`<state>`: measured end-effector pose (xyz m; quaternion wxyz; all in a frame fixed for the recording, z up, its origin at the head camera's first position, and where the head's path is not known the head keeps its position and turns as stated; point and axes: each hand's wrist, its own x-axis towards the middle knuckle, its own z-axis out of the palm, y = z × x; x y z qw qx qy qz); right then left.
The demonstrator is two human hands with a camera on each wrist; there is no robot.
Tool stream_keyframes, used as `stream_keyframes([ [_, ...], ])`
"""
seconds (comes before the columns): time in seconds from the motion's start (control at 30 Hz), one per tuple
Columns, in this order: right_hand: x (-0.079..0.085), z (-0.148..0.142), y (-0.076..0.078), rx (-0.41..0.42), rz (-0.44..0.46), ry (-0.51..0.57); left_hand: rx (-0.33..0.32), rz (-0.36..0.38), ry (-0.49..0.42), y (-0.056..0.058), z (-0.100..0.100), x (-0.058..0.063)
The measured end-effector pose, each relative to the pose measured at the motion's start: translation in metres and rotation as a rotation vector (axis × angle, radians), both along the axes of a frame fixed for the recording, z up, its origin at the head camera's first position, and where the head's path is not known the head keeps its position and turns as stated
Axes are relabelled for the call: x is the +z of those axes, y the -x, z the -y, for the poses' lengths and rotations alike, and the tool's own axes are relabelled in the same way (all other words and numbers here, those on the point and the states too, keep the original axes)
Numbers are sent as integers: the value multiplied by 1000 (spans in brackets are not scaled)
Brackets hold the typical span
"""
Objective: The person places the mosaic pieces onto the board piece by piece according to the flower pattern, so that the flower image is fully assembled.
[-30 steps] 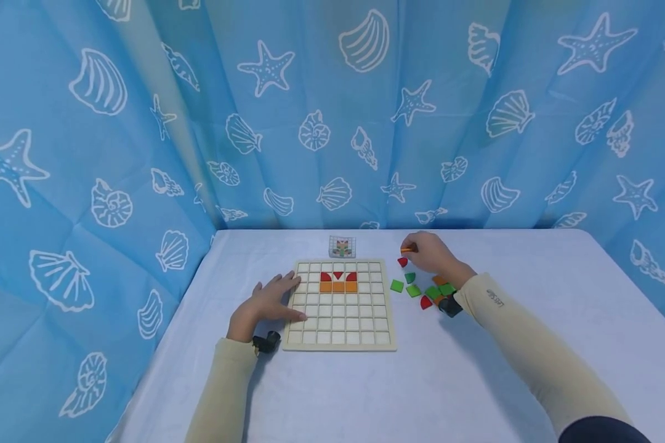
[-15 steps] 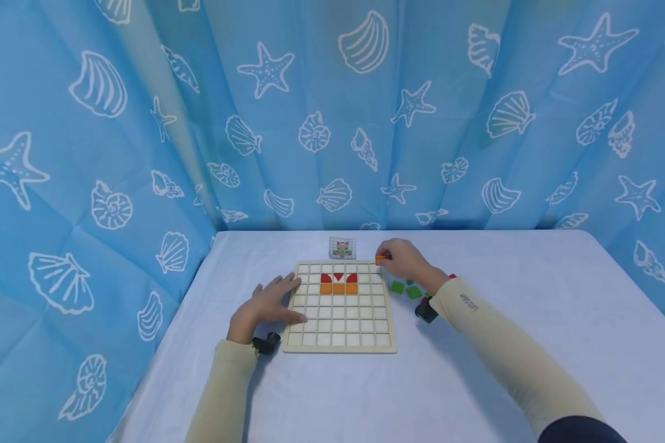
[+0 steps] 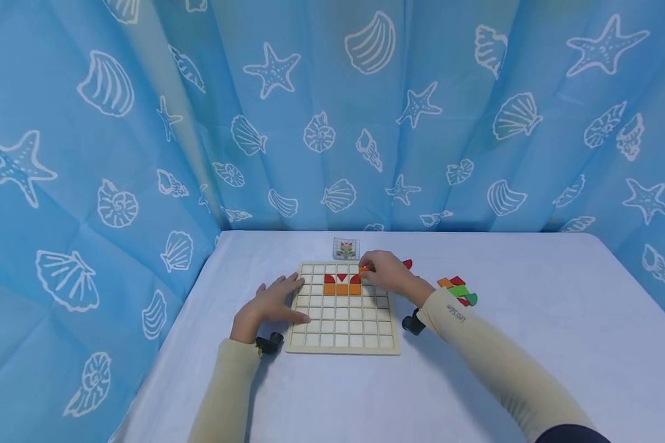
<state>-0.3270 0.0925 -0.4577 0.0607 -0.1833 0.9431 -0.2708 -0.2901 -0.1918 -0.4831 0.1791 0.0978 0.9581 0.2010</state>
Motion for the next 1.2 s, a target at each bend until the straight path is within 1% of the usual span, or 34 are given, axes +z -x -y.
stream_keyframes([
  [0.2, -4, 9, -2, 0, 30, 2, -3, 10, -14, -2, 1, 2],
  [0.43, -9, 14, -3, 32, 41, 34, -8, 15, -1, -1, 1, 4],
  [0.53, -9, 15, -5, 39, 50, 52, -2, 23, 1, -1, 0, 5],
  [0.73, -9, 19, -9, 61, 36, 72, -2, 20, 16, -2, -1, 7],
  [0.93, -6, 23, -13, 72, 61, 72, -3, 17, 24, -1, -3, 6],
  [1.1, -5, 24, -12, 85, 54, 78, -5, 14, 30, 0, -4, 7],
  [1.2, -8, 24, -12, 99, 58, 73, -6, 20, 32, 0, -3, 7],
])
